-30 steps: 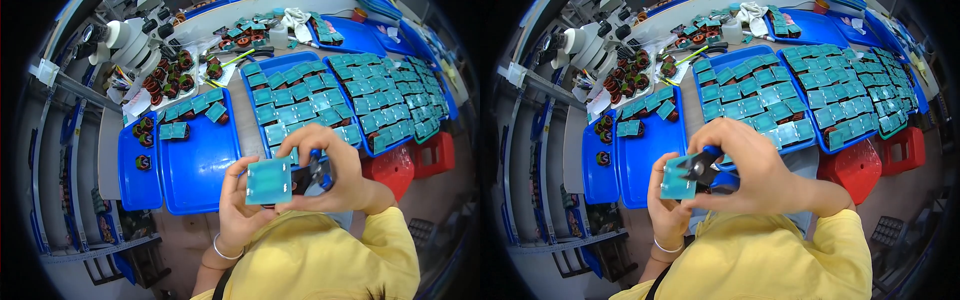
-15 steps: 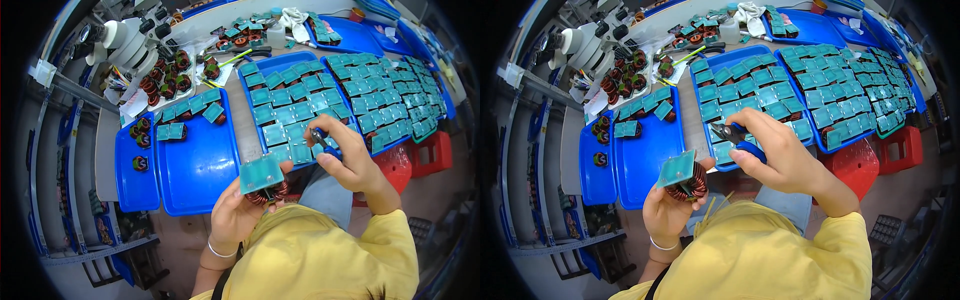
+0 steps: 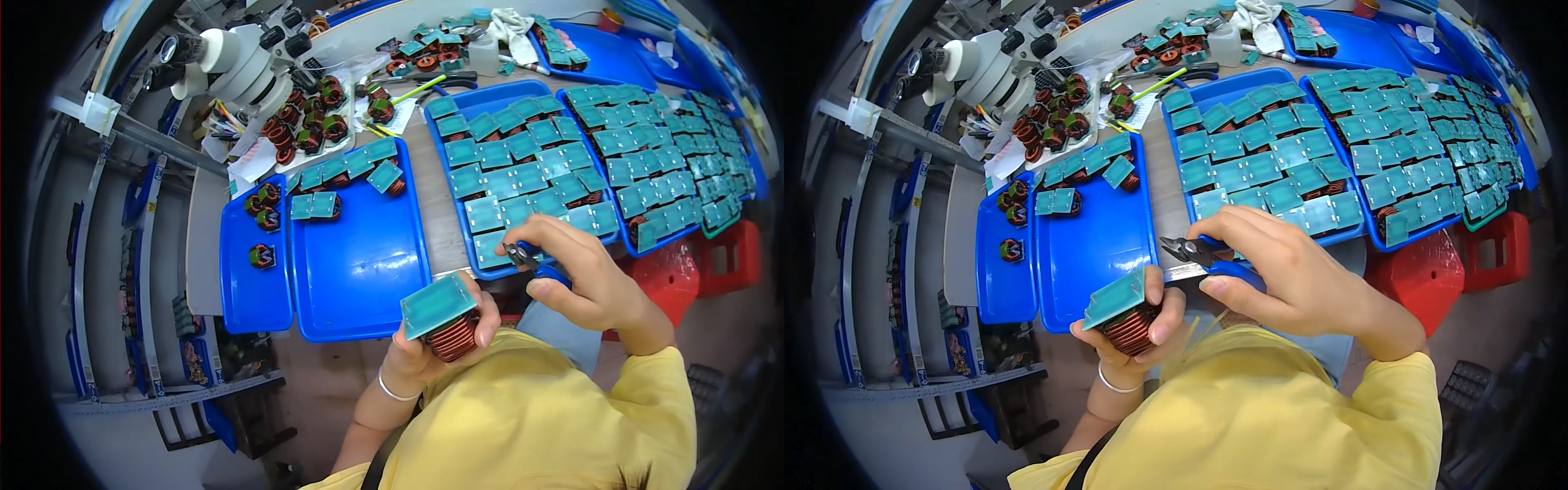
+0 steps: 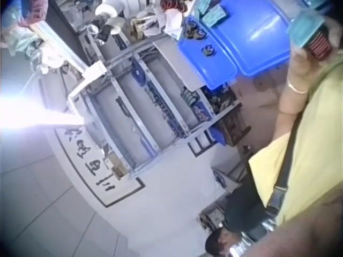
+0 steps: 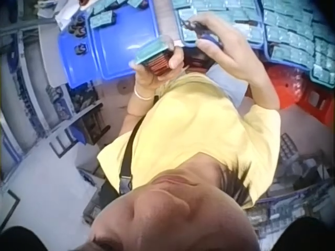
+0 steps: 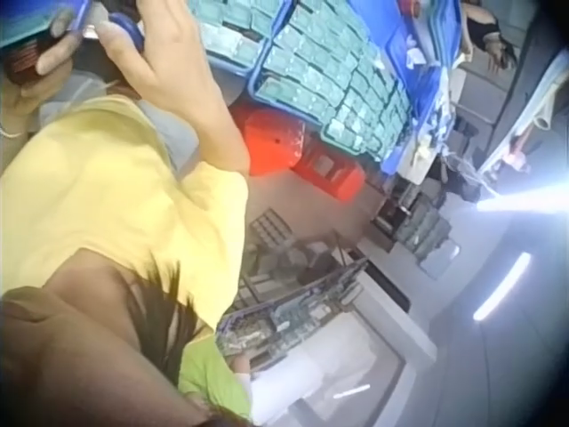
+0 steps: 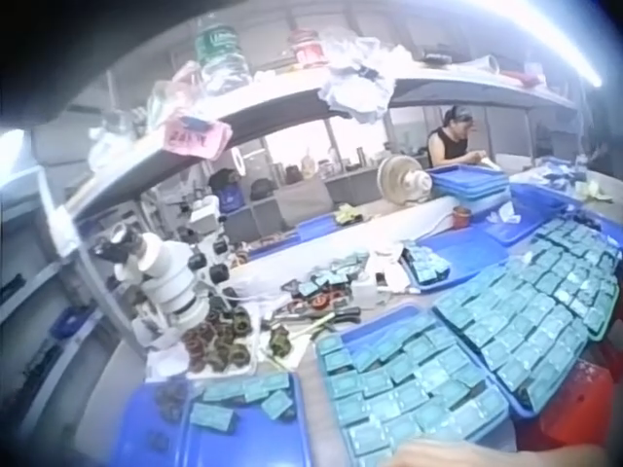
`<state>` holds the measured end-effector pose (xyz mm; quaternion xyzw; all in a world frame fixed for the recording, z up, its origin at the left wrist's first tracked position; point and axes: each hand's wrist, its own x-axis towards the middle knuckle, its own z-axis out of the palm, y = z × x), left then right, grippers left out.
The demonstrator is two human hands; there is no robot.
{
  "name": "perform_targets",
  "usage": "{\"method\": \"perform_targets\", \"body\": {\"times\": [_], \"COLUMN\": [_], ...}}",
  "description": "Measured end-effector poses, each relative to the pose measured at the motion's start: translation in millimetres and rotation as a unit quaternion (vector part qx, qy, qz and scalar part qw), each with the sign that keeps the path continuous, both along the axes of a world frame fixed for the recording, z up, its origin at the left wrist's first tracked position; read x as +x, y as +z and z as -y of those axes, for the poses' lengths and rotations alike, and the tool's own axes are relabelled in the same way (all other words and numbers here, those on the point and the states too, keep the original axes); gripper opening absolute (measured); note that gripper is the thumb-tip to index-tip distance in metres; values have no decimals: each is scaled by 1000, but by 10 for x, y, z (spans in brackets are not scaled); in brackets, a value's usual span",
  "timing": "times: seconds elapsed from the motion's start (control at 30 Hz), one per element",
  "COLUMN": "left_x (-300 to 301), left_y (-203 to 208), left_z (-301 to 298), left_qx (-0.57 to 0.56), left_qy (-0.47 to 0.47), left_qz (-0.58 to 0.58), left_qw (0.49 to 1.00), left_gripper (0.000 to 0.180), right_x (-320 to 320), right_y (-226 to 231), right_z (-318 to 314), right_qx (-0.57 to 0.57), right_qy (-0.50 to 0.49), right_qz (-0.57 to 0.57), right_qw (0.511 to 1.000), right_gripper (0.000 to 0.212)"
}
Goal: Trimming excess leads from electronic components using pliers and sorting them into trays.
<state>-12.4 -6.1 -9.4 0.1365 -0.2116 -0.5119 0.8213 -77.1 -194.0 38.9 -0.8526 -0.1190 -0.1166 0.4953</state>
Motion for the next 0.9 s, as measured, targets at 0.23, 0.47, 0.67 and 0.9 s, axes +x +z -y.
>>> {"method": "perform_targets", "body": {"times": [0.23,0.47,0.67,0.9], "left_x": [34,35,15,-49], "left_y": [-45,-53,-100,131], "left_z": [-13,-4,-5,-86], "left_qx": [-41,-41,-52,222], "left_qy": [-39,-52,-59,149], "left_qz": [-9,-38,-87,176], "left_qw": [998,997,993,947], "left_gripper": [77,74,76,77], "right_x": [30,14,3,-60], "right_y": [-17,-22,-52,-75], "right_z": [0,-20,-20,45], "right_qx": [-9,-5,-8,-130], "right_qy": [24,8,13,-30], "right_qz": [4,-26,-33,32], "right_qw": [1000,1000,999,990], "right_gripper": [34,36,36,42]}}
